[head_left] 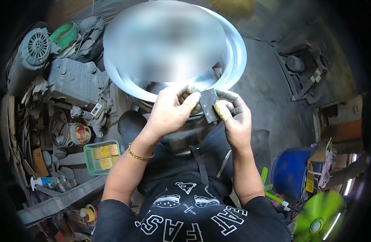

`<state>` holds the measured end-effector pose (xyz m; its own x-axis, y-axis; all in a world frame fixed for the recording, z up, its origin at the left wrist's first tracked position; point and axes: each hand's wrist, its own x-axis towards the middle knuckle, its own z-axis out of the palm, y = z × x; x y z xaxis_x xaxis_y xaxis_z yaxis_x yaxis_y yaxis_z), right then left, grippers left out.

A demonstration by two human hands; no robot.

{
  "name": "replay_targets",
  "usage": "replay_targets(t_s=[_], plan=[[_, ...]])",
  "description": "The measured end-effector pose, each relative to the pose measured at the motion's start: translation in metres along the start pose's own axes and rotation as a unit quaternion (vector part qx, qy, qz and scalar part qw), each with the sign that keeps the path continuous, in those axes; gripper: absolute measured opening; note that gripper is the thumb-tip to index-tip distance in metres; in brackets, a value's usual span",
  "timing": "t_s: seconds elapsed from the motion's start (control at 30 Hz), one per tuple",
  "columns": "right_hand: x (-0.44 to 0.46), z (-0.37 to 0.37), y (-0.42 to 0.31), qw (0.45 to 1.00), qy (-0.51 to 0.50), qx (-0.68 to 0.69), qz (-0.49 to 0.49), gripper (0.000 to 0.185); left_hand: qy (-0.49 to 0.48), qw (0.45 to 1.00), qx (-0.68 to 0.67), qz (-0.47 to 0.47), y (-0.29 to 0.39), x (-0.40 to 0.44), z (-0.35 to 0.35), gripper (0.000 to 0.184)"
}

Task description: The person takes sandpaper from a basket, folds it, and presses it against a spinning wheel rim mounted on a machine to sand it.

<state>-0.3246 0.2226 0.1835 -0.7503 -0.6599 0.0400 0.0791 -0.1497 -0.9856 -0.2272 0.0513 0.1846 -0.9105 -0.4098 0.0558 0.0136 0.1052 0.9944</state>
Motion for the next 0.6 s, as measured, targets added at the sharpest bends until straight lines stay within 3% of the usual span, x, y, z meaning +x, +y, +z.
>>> replay_targets(t_s=[0.07, 0.13, 0.17, 0.27, 0.33, 0.4, 0.43, 0.47, 0.5, 0.53, 0.6], plan=[[0.001, 0.006, 0.001, 1.000, -0.004, -0.001, 0.011, 0.034, 0.034, 0.999, 0.005, -0.018, -0.003, -0.003, 0.000, 0.011], [0.001, 0.012, 0.008, 0.999, -0.032, 0.006, -0.043, 0.043, 0.083, 0.994, -0.064, 0.008, -0.003, -0.006, 0.000, 0.010], [-0.001, 0.012, 0.009, 0.998, -0.064, 0.015, -0.023, 0.049, 0.125, 0.988, -0.086, 0.031, -0.004, -0.005, 0.007, 0.012], [-0.004, 0.024, 0.023, 0.992, -0.040, 0.118, 0.020, 0.043, 0.142, 0.981, -0.130, -0.013, 0.000, -0.011, 0.016, 0.012], [-0.001, 0.028, 0.020, 0.993, -0.024, 0.114, 0.001, 0.039, 0.144, 0.983, -0.116, -0.013, -0.011, -0.012, 0.018, 0.011], [0.003, 0.026, 0.018, 0.994, -0.008, 0.111, -0.017, 0.035, 0.153, 0.980, 0.070, 0.101, -0.015, -0.012, 0.014, 0.012], [0.005, 0.020, 0.018, 0.999, 0.008, 0.016, -0.044, 0.033, 0.173, 0.967, 0.160, 0.101, -0.003, -0.018, 0.010, 0.017], [0.008, 0.013, 0.018, 0.994, 0.026, -0.079, -0.071, 0.032, 0.188, 0.964, 0.153, 0.107, -0.007, -0.019, 0.006, 0.015], [0.012, 0.007, 0.010, 0.932, 0.052, -0.281, -0.221, 0.037, 0.203, 0.962, 0.145, 0.112, -0.011, -0.020, 0.001, 0.014], [0.019, -0.009, 0.015, 0.869, 0.063, -0.399, -0.284, 0.044, 0.203, 0.966, 0.100, 0.125, -0.003, -0.023, -0.002, 0.013], [0.030, -0.030, 0.018, 0.802, 0.109, -0.509, -0.294, 0.051, 0.201, 0.957, 0.151, 0.148, 0.002, -0.034, -0.006, 0.011]])
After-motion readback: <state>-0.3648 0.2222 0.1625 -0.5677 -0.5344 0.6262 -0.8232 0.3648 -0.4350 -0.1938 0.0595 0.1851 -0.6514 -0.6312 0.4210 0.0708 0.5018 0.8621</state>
